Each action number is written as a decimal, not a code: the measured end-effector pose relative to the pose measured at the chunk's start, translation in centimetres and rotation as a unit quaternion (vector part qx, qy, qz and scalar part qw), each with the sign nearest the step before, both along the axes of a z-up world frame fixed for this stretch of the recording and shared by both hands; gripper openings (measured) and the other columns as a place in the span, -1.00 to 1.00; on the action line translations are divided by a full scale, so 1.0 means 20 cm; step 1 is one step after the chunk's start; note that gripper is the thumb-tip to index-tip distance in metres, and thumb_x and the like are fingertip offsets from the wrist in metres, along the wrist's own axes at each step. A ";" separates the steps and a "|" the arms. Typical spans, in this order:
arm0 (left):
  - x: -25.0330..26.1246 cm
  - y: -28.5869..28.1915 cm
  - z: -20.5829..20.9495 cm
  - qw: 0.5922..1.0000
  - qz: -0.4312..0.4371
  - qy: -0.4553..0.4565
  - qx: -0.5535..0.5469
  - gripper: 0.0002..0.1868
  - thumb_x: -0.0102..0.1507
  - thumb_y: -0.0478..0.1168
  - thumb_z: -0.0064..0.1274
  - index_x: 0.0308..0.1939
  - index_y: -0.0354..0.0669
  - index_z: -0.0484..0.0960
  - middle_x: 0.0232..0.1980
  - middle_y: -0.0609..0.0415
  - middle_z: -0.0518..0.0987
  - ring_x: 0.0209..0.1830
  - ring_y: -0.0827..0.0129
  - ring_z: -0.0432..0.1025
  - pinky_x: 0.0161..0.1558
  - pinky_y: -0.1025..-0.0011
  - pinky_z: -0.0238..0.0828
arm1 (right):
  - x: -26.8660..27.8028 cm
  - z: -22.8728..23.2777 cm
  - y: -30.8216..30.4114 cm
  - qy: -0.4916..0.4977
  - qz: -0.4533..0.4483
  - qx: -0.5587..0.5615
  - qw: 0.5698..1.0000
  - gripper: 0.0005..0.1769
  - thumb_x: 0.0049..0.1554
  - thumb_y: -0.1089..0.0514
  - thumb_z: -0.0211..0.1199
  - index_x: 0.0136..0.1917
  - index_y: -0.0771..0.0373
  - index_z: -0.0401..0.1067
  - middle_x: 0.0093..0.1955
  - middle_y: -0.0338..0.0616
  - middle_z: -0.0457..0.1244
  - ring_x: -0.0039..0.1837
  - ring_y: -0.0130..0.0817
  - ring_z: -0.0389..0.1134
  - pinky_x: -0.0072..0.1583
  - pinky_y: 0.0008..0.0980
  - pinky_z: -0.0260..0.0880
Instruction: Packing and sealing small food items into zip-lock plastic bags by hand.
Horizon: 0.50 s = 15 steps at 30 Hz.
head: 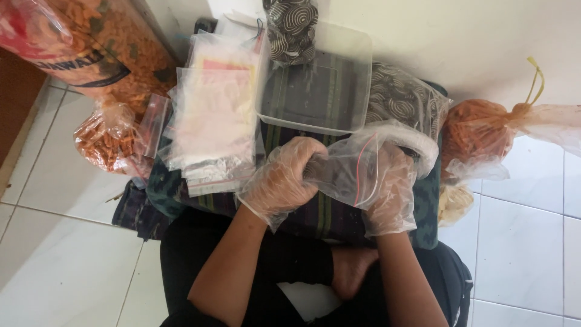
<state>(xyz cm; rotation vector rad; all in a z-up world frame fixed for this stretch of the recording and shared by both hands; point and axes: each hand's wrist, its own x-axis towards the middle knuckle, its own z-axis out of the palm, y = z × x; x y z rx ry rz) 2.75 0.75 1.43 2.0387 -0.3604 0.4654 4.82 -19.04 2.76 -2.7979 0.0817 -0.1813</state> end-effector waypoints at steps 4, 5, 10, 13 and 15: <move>-0.01 0.01 0.01 0.999 -0.027 0.007 -0.035 -0.54 -0.01 -0.41 0.11 -0.03 0.00 0.59 -0.23 0.11 0.53 -0.17 0.15 0.54 -0.07 0.29 0.56 | 0.01 0.00 0.00 0.006 -0.004 0.003 1.000 -0.58 0.12 -0.13 0.31 0.22 -0.06 0.36 0.22 -0.12 0.20 0.29 0.05 0.26 0.23 -0.10 0.31; -0.01 0.01 0.01 0.999 -0.015 -0.001 -0.029 -0.57 0.02 -0.40 0.13 -0.04 0.02 0.59 -0.23 0.14 0.53 -0.18 0.20 0.54 -0.08 0.32 0.56 | 0.02 0.00 0.00 0.008 -0.006 0.005 1.000 -0.57 0.12 -0.13 0.31 0.22 -0.06 0.36 0.23 -0.12 0.19 0.30 0.05 0.26 0.24 -0.11 0.30; 0.00 0.00 0.02 0.998 -0.028 -0.002 -0.051 -0.59 0.02 -0.40 0.12 -0.06 0.02 0.60 -0.24 0.14 0.53 -0.19 0.20 0.53 -0.09 0.33 0.56 | -0.01 0.00 0.00 0.015 -0.014 0.010 1.000 -0.55 0.11 -0.13 0.31 0.24 -0.06 0.35 0.24 -0.12 0.18 0.31 0.05 0.24 0.25 -0.11 0.28; 0.00 0.00 -0.01 0.999 -0.004 -0.017 -0.031 -0.62 0.05 -0.36 0.16 -0.07 0.07 0.60 -0.23 0.20 0.53 -0.20 0.29 0.53 -0.08 0.40 0.56 | -0.02 0.00 0.00 0.020 -0.019 0.013 1.000 -0.53 0.11 -0.13 0.32 0.25 -0.07 0.34 0.25 -0.12 0.17 0.32 0.05 0.23 0.26 -0.12 0.27; 0.00 0.02 0.00 0.997 -0.056 0.014 -0.051 -0.51 -0.01 -0.42 0.16 0.00 -0.02 0.57 -0.17 0.08 0.55 -0.12 0.13 0.54 -0.02 0.25 0.55 | 0.00 0.00 0.00 0.025 -0.024 0.016 0.999 -0.52 0.11 -0.13 0.32 0.26 -0.07 0.33 0.26 -0.12 0.16 0.33 0.06 0.22 0.27 -0.12 0.26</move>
